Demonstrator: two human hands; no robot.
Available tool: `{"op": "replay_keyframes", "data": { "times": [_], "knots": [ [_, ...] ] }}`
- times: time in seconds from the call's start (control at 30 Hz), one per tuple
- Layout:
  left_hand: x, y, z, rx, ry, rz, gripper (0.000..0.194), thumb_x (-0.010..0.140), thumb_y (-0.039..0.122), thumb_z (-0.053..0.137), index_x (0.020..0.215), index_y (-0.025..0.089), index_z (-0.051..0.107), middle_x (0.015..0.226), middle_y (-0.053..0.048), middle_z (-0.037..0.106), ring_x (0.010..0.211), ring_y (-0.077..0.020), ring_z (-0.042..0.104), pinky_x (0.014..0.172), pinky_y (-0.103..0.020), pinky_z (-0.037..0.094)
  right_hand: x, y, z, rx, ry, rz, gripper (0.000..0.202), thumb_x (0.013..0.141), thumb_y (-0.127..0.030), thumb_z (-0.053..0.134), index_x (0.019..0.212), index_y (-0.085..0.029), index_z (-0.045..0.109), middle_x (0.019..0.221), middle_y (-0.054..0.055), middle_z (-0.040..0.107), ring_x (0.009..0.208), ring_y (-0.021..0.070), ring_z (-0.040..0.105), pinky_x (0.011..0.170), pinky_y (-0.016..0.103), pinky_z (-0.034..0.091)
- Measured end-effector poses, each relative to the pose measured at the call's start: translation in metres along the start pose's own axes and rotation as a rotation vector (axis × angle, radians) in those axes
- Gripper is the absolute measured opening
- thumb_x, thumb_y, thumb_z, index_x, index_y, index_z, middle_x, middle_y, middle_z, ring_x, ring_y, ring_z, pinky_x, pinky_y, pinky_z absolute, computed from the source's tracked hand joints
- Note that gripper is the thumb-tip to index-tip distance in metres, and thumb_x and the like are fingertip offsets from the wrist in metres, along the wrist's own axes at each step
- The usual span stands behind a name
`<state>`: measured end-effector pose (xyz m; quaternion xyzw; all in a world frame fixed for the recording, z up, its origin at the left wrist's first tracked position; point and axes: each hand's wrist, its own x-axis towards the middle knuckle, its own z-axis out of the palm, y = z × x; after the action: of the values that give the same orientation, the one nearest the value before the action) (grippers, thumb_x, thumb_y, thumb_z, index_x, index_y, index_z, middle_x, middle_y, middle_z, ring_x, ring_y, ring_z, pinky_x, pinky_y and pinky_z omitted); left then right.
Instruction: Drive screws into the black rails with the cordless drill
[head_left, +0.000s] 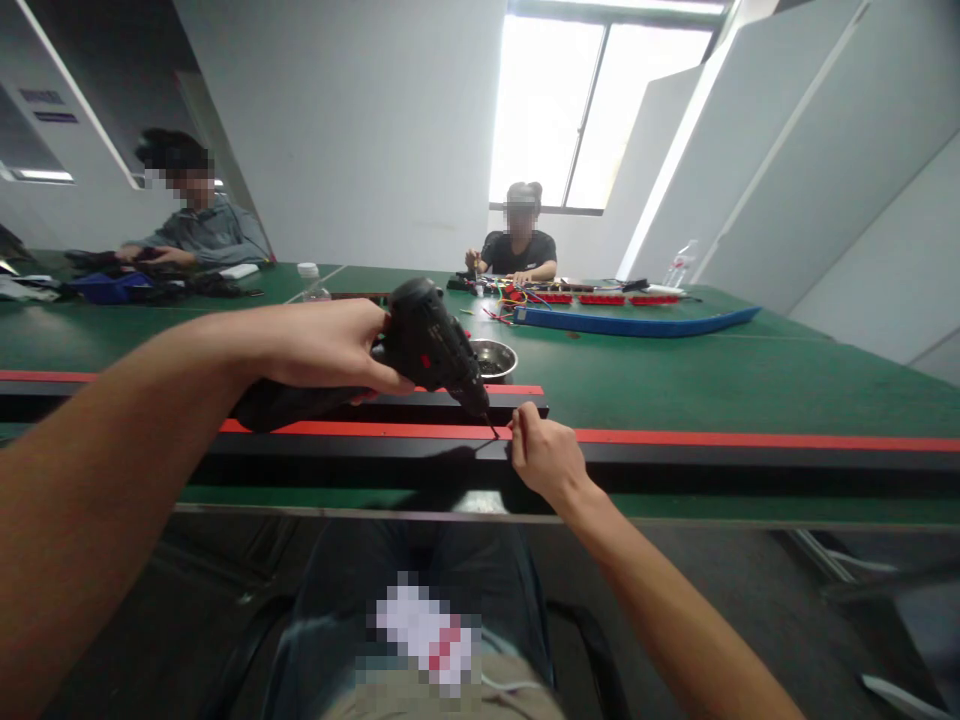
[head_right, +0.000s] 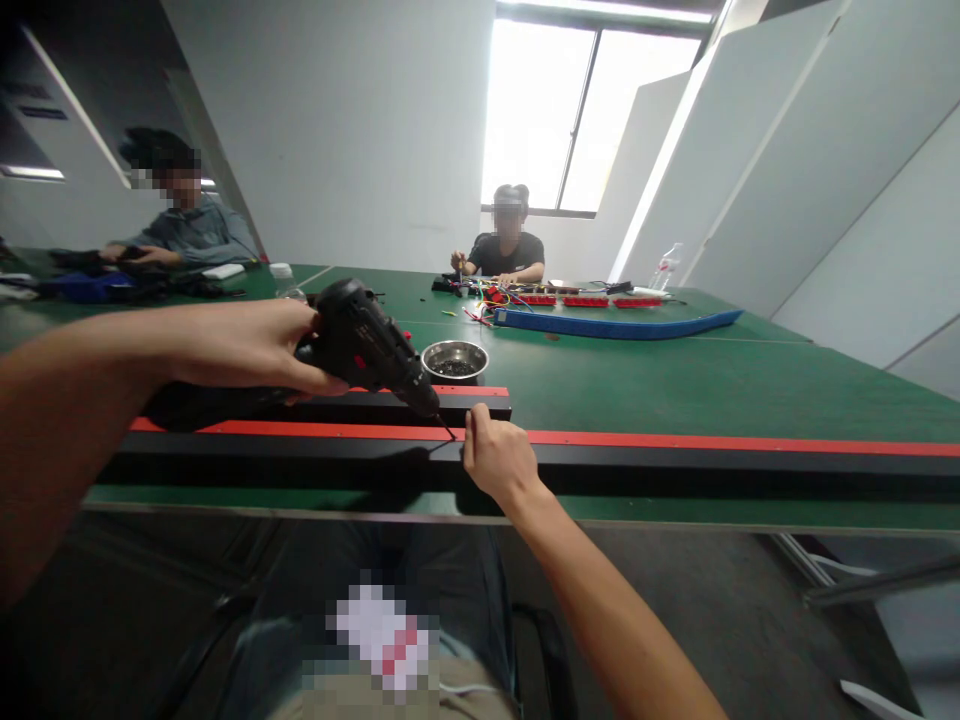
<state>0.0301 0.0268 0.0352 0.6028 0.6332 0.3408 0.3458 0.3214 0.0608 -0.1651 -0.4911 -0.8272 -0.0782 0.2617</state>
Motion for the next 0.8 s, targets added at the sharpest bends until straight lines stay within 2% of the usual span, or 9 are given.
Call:
{"op": "replay_keyframes", "data": {
  "times": [0.07,0.1,0.2,0.27,0.37,0.5,0.63,0.73,0.8],
  "knots": [
    [0.002,-0.024,-0.003,0.102,-0.126,0.036,0.026,0.055,0.014,0.084,0.08,0.018,0.079,0.069,-0.004,0.069,0.058,-0.0208,0.061,0.047,-0.025,0.038,-0.003,0.011,-0.003,0.012,0.014,0.014,0.029,0.104,-0.029,0.028,0.1,-0.017,0.055,0.074,0.009,0.071,0.062,0.0225,0.066,0.057,0.03,0.031],
    [0.002,-0.036,-0.003,0.125,-0.145,0.034,0.023,0.058,0.019,0.084,0.08,0.018,0.079,0.069,-0.004,0.07,0.058,-0.0212,0.061,0.048,-0.026,0.04,-0.005,0.019,-0.004,0.024,0.021,0.022,0.029,0.104,-0.029,0.028,0.1,-0.017,0.054,0.077,0.009,0.072,0.064,0.0224,0.067,0.058,0.03,0.033],
    [-0.002,-0.073,0.004,0.019,-0.066,-0.043,0.022,0.064,0.034,0.083,0.073,0.016,0.075,0.065,-0.006,0.068,0.052,-0.0201,0.059,0.047,-0.027,0.042,-0.014,0.051,-0.012,0.054,0.041,0.043,0.025,0.103,-0.031,0.032,0.098,-0.019,0.053,0.083,0.009,0.075,0.067,0.0224,0.07,0.06,0.03,0.039],
    [-0.006,-0.096,0.013,-0.106,-0.038,-0.082,0.028,0.069,0.042,0.081,0.072,0.016,0.073,0.067,-0.006,0.068,0.054,-0.0193,0.059,0.048,-0.026,0.044,-0.021,0.076,-0.019,0.05,0.06,0.06,0.021,0.101,-0.031,0.034,0.096,-0.021,0.052,0.087,0.01,0.076,0.068,0.0232,0.071,0.061,0.03,0.041],
    [-0.012,-0.123,0.033,-0.408,-0.053,-0.098,0.032,0.074,0.045,0.078,0.078,0.015,0.07,0.071,-0.006,0.067,0.06,-0.0176,0.061,0.054,-0.026,0.049,-0.03,0.109,-0.029,0.046,0.069,0.086,0.017,0.101,-0.033,0.037,0.094,-0.023,0.049,0.093,0.011,0.077,0.07,0.0248,0.072,0.062,0.032,0.043],
    [-0.016,-0.141,0.049,-0.731,-0.11,-0.087,0.029,0.079,0.04,0.077,0.083,0.014,0.067,0.076,-0.005,0.064,0.064,-0.0166,0.061,0.062,-0.029,0.055,-0.026,0.126,-0.042,0.116,0.035,0.183,0.018,0.102,-0.035,0.038,0.092,-0.025,0.049,0.087,0.009,0.078,0.074,0.0256,0.073,0.065,0.032,0.044],
    [-0.018,-0.148,0.048,-0.778,-0.146,-0.044,0.024,0.078,0.033,0.078,0.086,0.013,0.068,0.08,-0.005,0.063,0.067,-0.0156,0.062,0.06,-0.027,0.055,0.012,0.114,-0.045,0.176,-0.032,0.225,0.021,0.1,-0.04,0.048,0.089,-0.023,0.055,0.078,0.006,0.076,0.067,0.0222,0.07,0.064,0.03,0.044],
    [-0.019,-0.149,0.046,-0.697,-0.154,-0.028,0.023,0.074,0.028,0.081,0.087,0.014,0.069,0.079,-0.005,0.066,0.067,-0.0151,0.062,0.06,-0.023,0.052,0.062,0.096,-0.035,0.306,-0.072,0.13,0.019,0.095,-0.037,0.057,0.087,-0.021,0.063,0.08,0.005,0.076,0.069,0.0184,0.068,0.066,0.027,0.044],
    [-0.02,-0.148,0.047,-0.634,-0.134,-0.036,0.023,0.073,0.029,0.082,0.086,0.013,0.069,0.076,-0.005,0.066,0.065,-0.015,0.062,0.058,-0.022,0.051,0.1,0.083,-0.021,0.35,-0.156,0.055,0.02,0.092,-0.035,0.061,0.083,-0.019,0.068,0.082,0.006,0.076,0.07,0.0175,0.067,0.064,0.026,0.043]
  ]
}}
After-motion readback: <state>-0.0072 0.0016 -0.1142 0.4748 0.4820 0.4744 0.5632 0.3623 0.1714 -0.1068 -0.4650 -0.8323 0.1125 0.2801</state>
